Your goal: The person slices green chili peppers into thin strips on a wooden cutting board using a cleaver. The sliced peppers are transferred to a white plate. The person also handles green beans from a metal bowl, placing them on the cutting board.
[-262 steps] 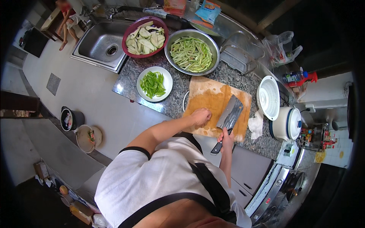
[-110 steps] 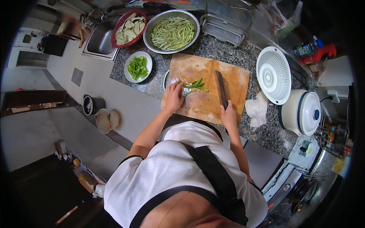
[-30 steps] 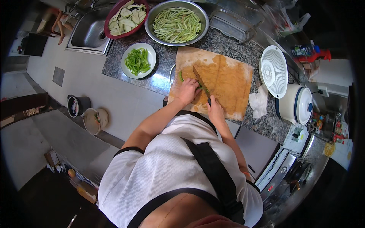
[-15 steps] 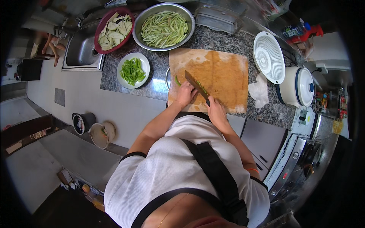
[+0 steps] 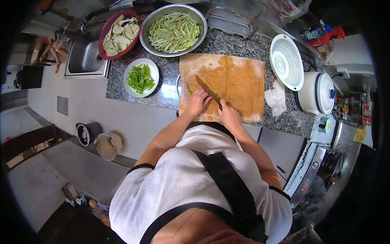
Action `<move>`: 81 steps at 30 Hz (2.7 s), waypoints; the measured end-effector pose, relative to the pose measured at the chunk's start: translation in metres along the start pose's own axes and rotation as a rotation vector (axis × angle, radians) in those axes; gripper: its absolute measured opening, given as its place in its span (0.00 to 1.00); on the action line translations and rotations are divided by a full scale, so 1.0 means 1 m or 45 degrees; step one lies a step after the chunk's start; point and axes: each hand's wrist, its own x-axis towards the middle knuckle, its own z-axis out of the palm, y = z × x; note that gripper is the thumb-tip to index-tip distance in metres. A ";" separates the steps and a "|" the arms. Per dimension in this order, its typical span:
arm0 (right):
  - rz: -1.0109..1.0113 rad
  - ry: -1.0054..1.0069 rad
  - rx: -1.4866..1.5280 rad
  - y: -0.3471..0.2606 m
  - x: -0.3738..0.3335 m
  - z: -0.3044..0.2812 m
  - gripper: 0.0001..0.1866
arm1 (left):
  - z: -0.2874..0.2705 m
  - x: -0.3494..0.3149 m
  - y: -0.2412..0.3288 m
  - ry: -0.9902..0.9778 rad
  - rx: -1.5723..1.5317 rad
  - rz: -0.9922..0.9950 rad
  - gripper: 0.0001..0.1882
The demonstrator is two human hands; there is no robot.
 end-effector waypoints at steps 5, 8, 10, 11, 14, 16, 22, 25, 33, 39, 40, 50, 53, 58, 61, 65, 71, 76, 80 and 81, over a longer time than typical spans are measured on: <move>-0.008 -0.017 0.022 -0.010 -0.005 -0.028 0.11 | -0.001 0.004 -0.003 -0.004 0.004 0.048 0.05; 0.008 -0.027 0.024 -0.007 -0.001 -0.015 0.12 | -0.003 0.004 0.004 -0.003 0.002 0.051 0.05; 0.014 -0.019 0.026 -0.007 0.006 -0.010 0.12 | -0.004 0.003 0.005 -0.004 -0.008 0.038 0.05; 0.013 -0.017 0.027 -0.007 0.009 -0.011 0.12 | -0.003 0.004 0.004 -0.020 -0.011 0.023 0.05; 0.043 -0.044 0.043 -0.010 0.006 -0.021 0.12 | -0.002 0.003 0.004 -0.036 0.022 0.018 0.05; 0.063 -0.068 0.073 -0.011 0.002 -0.020 0.11 | -0.004 0.001 0.004 -0.047 0.048 0.026 0.06; 0.044 -0.034 0.086 -0.015 0.010 -0.020 0.11 | -0.001 -0.001 0.000 -0.030 0.028 0.036 0.06; 0.051 -0.047 0.119 -0.015 0.012 -0.024 0.11 | -0.002 0.000 -0.002 -0.007 0.006 0.042 0.07; 0.053 0.041 0.133 -0.010 -0.001 -0.026 0.12 | -0.027 -0.004 0.013 0.049 0.072 0.064 0.08; -0.012 -0.003 0.062 -0.005 -0.005 -0.020 0.12 | -0.019 -0.009 -0.004 -0.071 0.029 0.002 0.07; -0.016 0.001 0.061 -0.005 -0.003 -0.018 0.12 | -0.019 -0.008 -0.004 -0.069 0.025 0.010 0.07; -0.004 -0.037 0.066 -0.012 0.000 -0.017 0.11 | -0.019 -0.006 -0.004 -0.053 0.035 0.041 0.06; 0.014 -0.033 0.064 -0.017 0.009 -0.011 0.11 | -0.019 -0.003 -0.004 -0.053 0.023 0.048 0.06; -0.010 -0.004 0.111 -0.021 0.016 -0.012 0.13 | -0.019 -0.005 -0.009 -0.095 -0.004 0.025 0.06; 0.018 -0.039 0.127 -0.015 0.004 -0.018 0.13 | -0.019 -0.007 -0.006 -0.091 0.003 0.015 0.06; 0.009 -0.007 0.195 -0.019 0.014 -0.006 0.13 | -0.019 -0.004 -0.004 -0.076 0.031 0.036 0.05; 0.003 0.127 0.277 -0.021 0.024 -0.013 0.13 | -0.019 0.001 -0.010 -0.126 0.011 0.093 0.06; 0.004 0.110 0.208 -0.014 0.014 -0.029 0.13 | -0.019 0.011 -0.011 -0.040 0.026 0.149 0.10; 0.004 0.085 0.167 -0.017 0.006 -0.028 0.13 | -0.039 0.005 -0.003 0.012 0.121 0.176 0.12; 0.010 0.073 0.155 -0.018 0.005 -0.028 0.13 | -0.042 0.003 -0.002 0.000 0.165 0.164 0.13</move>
